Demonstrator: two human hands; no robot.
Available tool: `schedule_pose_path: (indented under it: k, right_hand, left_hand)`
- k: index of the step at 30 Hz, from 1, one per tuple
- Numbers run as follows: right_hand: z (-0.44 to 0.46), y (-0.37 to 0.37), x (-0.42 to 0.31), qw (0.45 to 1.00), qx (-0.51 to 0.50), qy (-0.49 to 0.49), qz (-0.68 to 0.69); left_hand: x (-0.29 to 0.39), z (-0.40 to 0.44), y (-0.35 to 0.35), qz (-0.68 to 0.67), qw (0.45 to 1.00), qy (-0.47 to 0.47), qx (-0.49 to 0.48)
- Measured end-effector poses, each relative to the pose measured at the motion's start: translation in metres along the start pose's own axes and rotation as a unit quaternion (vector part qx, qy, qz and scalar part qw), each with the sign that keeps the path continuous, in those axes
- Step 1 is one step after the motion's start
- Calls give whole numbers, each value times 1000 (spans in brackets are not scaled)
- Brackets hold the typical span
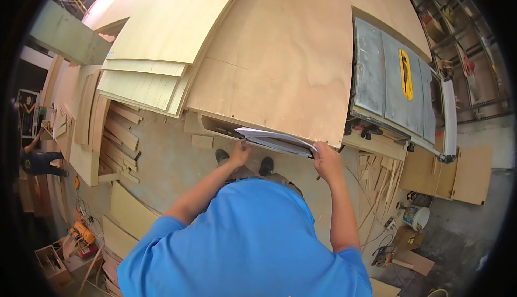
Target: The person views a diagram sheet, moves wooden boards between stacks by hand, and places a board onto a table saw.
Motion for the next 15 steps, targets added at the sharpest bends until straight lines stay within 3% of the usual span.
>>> schedule_pose_path:
  k: [2,5,6,7,8,9,10,11,15]
  right_hand:
    - [-19,10,18,1000,20,4,3]
    - [-48,41,46,999,26,16,10]
    - [-55,54,55,1000,18,10,13]
    - [-61,66,60,999,7,50,11]
    - [-63,75,62,998,21,50,16]
    - [-65,84,62,996,1,87,15]
    - [-68,99,65,995,6,97,25]
    - [-68,110,71,993,8,110,32]
    - [-68,141,80,990,-17,138,33]
  left_hand:
    - [5,13,1,-32,999,-33,-5]
    - [5,34,19,-117,965,-183,-147]
    - [-19,53,42,-245,943,-187,-127]
    - [-5,55,40,-211,953,-179,-126]
    - [20,47,31,-170,975,-83,-112]
    - [-6,73,44,-97,991,-17,-93]
    - [11,55,37,-193,964,-144,-116]
    - [-3,65,44,-202,968,-73,-128]
    - [8,33,25,-172,954,-181,-164]
Point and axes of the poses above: each hand's wrist, its own z-axis towards the middle knuckle, its own y-axis out of the palm, x = y × z, the point moved 5 cm from there along z, towards the middle knuckle, and after that the axes turned 1 degree about x, right-handed, at the moved point
